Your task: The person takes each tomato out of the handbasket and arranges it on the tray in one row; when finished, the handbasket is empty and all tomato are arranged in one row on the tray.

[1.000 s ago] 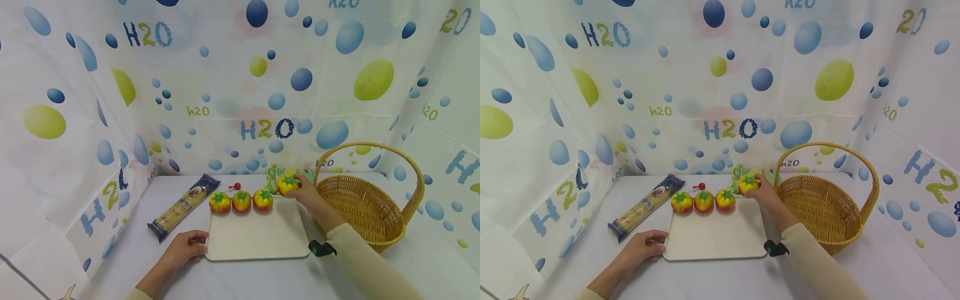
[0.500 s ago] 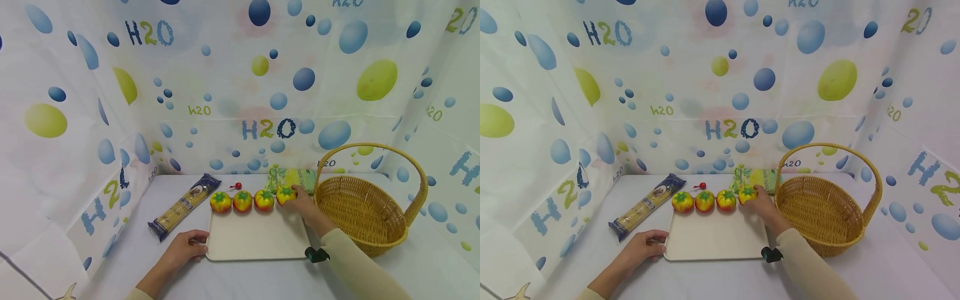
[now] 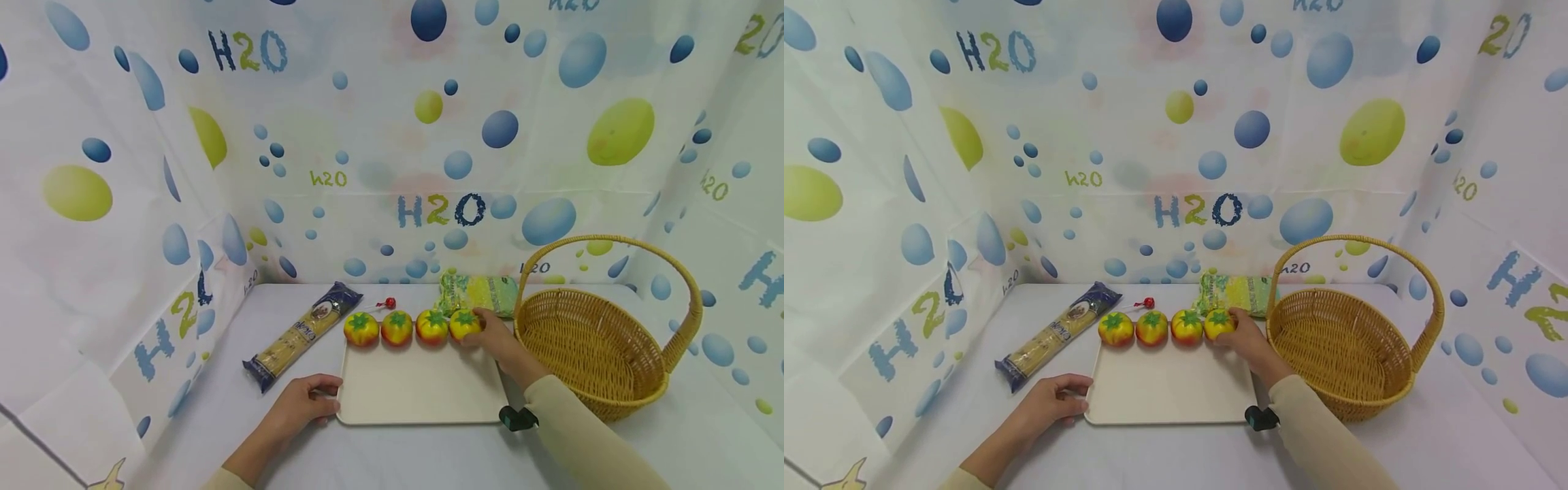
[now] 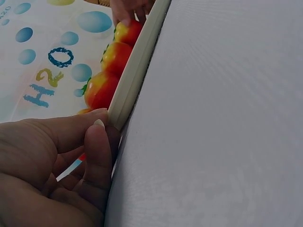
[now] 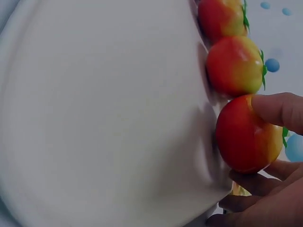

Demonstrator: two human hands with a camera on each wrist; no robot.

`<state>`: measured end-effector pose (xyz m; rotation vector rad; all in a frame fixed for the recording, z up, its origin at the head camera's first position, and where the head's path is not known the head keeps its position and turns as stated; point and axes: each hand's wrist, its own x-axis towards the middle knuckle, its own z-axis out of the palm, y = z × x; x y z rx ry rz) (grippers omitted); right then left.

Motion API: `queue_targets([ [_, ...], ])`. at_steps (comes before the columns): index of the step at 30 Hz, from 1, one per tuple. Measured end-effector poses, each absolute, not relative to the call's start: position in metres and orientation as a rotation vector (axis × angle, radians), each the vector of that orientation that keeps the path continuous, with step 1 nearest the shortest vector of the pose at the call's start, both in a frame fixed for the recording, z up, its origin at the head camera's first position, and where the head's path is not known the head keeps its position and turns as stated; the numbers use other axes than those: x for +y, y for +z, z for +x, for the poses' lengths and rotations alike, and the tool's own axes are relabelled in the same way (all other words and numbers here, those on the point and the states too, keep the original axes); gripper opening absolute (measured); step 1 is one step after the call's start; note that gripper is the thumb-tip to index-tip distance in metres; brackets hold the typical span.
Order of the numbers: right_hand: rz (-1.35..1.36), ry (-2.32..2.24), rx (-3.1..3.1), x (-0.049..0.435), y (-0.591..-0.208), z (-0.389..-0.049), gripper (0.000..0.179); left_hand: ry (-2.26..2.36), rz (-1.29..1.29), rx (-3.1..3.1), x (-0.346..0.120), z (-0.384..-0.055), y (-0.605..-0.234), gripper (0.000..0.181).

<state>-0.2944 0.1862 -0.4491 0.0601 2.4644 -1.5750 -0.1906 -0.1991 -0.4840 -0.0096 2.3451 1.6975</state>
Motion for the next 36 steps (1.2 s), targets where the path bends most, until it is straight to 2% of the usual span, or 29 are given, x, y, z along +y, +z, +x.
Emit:
queue_targets([
  [36,0.174,-1.532,2.532,0.1818,-0.4459,-0.2944,0.087,1.707,0.03,2.345,-0.2015,-0.1929,-0.4899,0.047],
])
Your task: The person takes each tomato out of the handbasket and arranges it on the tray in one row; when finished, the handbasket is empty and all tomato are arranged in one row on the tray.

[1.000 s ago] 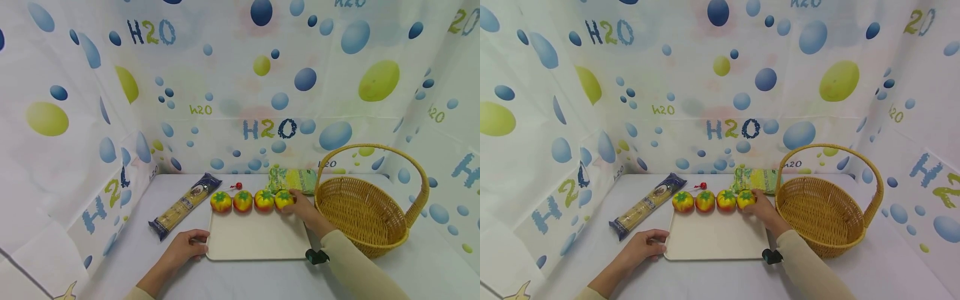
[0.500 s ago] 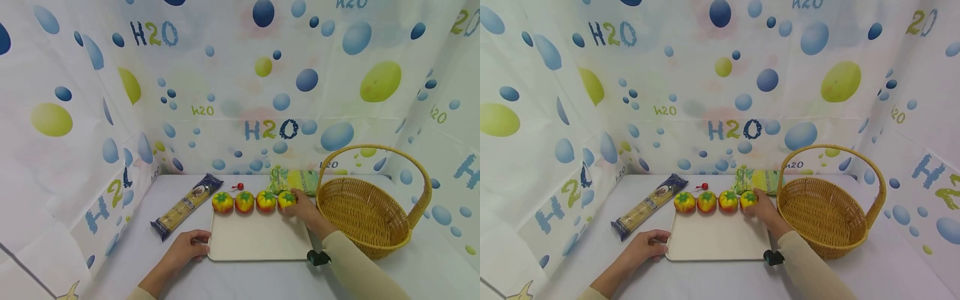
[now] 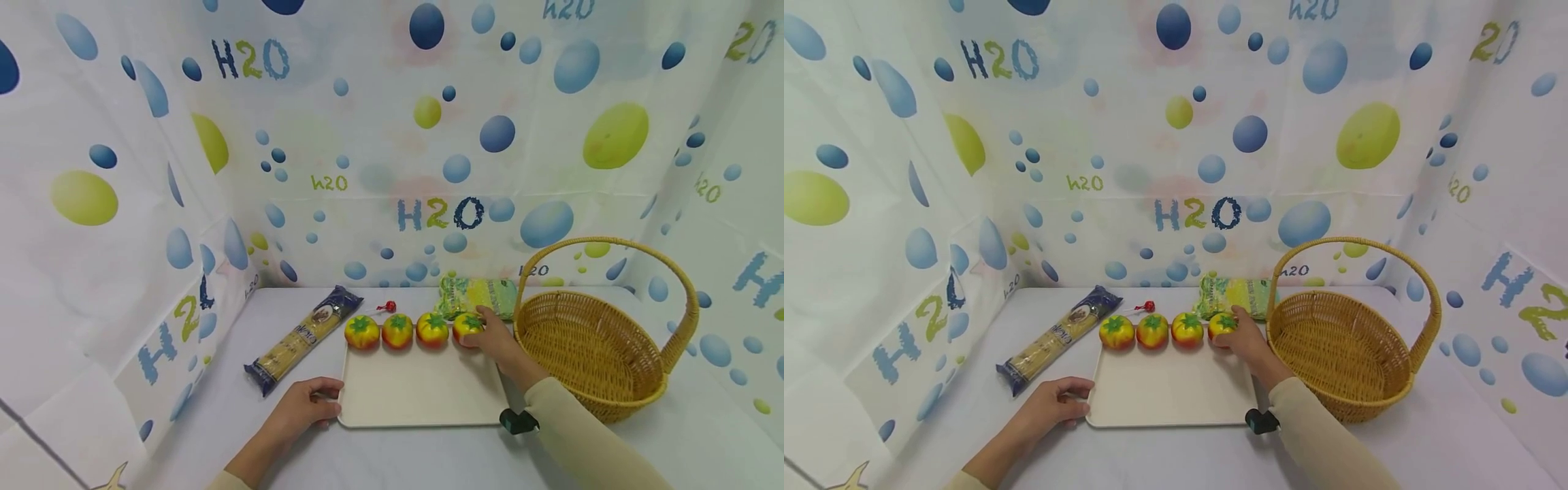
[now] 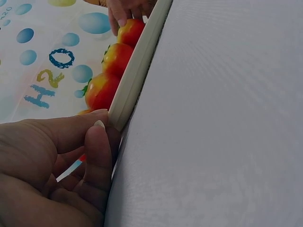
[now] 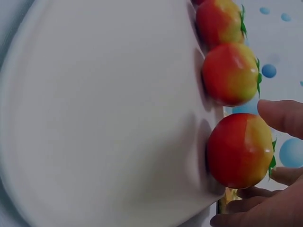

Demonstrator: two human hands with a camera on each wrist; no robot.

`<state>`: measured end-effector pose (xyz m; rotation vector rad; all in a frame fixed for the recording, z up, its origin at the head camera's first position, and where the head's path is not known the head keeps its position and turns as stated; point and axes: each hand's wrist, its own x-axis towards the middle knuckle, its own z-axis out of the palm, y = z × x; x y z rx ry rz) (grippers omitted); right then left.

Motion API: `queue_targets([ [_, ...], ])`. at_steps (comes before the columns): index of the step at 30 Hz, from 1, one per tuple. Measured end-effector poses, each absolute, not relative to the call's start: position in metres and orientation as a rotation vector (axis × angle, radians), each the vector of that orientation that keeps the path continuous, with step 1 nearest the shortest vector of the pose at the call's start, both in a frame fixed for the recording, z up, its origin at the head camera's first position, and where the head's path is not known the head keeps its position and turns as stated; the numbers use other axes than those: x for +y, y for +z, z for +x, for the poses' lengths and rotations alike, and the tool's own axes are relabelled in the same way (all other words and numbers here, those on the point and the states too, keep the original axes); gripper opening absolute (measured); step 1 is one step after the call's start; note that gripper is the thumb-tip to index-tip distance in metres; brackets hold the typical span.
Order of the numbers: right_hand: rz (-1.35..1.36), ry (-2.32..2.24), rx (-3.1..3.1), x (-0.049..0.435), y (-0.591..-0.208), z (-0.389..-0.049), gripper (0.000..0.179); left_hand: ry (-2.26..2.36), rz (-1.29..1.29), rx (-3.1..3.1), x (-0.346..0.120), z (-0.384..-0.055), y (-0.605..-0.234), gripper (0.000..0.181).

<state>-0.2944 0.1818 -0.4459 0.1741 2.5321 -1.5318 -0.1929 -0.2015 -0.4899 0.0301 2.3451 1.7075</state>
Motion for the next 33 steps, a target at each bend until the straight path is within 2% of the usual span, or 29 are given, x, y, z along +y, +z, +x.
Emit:
queue_targets([
  [11,0.173,-1.548,2.538,0.179,-0.433,-0.292,0.083,1.702,0.026,2.353,-0.203,-0.195,-0.485,0.046],
  [21,-0.052,-1.564,2.602,0.161,-0.405,-0.272,0.08,1.711,0.009,2.332,-0.204,-0.193,-0.484,0.046],
  [33,-0.123,-1.7,2.643,0.168,-0.385,-0.262,0.074,1.727,0.078,2.302,-0.203,-0.195,-0.48,0.046],
])
